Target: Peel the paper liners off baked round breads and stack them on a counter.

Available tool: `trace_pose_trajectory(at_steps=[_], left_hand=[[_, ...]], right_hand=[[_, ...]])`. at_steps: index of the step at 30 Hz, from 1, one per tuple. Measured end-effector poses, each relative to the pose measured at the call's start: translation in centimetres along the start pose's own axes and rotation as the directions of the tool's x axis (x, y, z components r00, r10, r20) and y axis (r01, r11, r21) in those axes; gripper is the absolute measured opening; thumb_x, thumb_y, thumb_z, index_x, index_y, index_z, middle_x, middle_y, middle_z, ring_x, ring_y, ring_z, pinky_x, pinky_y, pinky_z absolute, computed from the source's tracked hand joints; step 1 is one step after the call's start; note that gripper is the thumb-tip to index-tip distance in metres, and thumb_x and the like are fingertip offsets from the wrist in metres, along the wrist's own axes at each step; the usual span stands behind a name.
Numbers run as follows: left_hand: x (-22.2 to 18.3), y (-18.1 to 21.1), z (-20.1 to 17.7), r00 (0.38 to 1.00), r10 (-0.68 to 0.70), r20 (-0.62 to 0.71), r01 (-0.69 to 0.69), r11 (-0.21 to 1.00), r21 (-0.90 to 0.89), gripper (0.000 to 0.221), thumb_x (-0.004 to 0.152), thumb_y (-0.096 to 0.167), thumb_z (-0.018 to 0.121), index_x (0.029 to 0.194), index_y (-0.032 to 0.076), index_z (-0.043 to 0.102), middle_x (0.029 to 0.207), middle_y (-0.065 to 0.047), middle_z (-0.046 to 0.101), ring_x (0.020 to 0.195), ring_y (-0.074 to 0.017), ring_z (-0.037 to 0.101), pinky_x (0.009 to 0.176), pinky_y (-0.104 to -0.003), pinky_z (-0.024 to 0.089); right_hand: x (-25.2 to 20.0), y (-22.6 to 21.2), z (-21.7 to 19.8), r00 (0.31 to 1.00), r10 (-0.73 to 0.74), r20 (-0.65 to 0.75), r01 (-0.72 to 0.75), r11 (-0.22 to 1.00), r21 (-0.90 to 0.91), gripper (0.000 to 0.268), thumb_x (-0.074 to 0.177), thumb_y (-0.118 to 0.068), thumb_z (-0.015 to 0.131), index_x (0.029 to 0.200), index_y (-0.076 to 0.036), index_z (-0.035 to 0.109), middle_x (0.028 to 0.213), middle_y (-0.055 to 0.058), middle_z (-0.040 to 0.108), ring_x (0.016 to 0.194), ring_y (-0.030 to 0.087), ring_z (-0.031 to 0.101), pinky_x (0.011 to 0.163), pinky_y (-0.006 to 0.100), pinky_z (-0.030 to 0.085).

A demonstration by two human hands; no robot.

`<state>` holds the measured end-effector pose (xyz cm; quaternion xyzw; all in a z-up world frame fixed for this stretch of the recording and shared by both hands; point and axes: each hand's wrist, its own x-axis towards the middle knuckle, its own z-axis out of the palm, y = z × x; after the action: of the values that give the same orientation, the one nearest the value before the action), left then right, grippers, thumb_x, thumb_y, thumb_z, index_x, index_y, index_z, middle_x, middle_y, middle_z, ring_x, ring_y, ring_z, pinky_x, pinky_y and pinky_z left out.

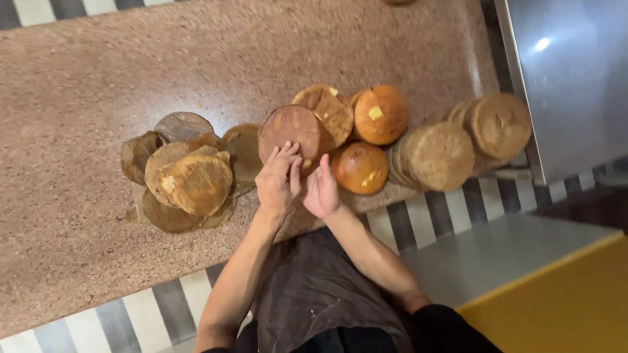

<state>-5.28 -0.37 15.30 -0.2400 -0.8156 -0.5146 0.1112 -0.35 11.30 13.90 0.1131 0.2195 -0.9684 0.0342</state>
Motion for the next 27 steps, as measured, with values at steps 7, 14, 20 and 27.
trace_pose_trajectory(at_steps=[7, 14, 20, 27], left_hand=[[-2.2, 0.6, -0.6, 0.998, 0.053, 0.037, -0.049, 0.992, -0.116, 0.014, 0.093, 0.006, 0.071, 0.103, -0.003, 0.068, 0.121, -0.021, 0.072, 0.120, -0.0358, 0.068, 0.112, -0.050, 0.049], [-2.8, -0.6, 0.3, 0.992, -0.120, 0.037, 0.125, 0.973, -0.196, 0.002, 0.099, 0.000, 0.063, 0.100, -0.002, 0.064, 0.117, -0.018, 0.076, 0.117, -0.0314, 0.073, 0.105, -0.042, 0.057], [-3.6, -2.8, 1.4, 0.909, -0.418, 0.003, 0.392, 0.851, -0.351, 0.008, 0.106, 0.001, 0.057, 0.099, -0.001, 0.061, 0.096, -0.013, 0.076, 0.099, -0.0229, 0.073, 0.086, -0.031, 0.060], [1.2, 2.8, -2.0, 0.999, 0.008, 0.042, -0.007, 0.999, -0.047, 0.032, 0.089, 0.016, 0.072, 0.113, -0.004, 0.069, 0.114, -0.025, 0.074, 0.109, -0.0384, 0.069, 0.095, -0.043, 0.052]], right_hand=[[-2.9, 1.0, 1.0, 0.998, -0.066, -0.013, 0.066, 0.997, 0.044, 0.070, 0.112, -0.054, 0.036, 0.161, -0.005, 0.030, 0.158, 0.013, 0.044, 0.147, 0.027, 0.043, 0.124, 0.045, 0.033], [-3.4, 1.9, 0.2, 0.986, -0.152, -0.066, 0.151, 0.988, -0.019, 0.069, 0.111, -0.051, 0.039, 0.161, -0.004, 0.030, 0.160, 0.012, 0.044, 0.147, 0.026, 0.045, 0.125, 0.043, 0.035], [-2.5, 1.8, 1.3, 0.949, -0.274, -0.158, 0.181, 0.881, -0.437, 0.063, 0.098, -0.024, 0.063, 0.147, -0.016, 0.025, 0.141, 0.010, 0.051, 0.130, 0.027, 0.054, 0.106, 0.050, 0.053], [-3.7, 4.2, -8.5, 0.916, -0.376, -0.137, 0.301, 0.873, -0.383, 0.048, 0.103, -0.009, 0.058, 0.145, -0.001, 0.037, 0.121, 0.017, 0.058, 0.105, 0.025, 0.063, 0.090, 0.040, 0.061]])
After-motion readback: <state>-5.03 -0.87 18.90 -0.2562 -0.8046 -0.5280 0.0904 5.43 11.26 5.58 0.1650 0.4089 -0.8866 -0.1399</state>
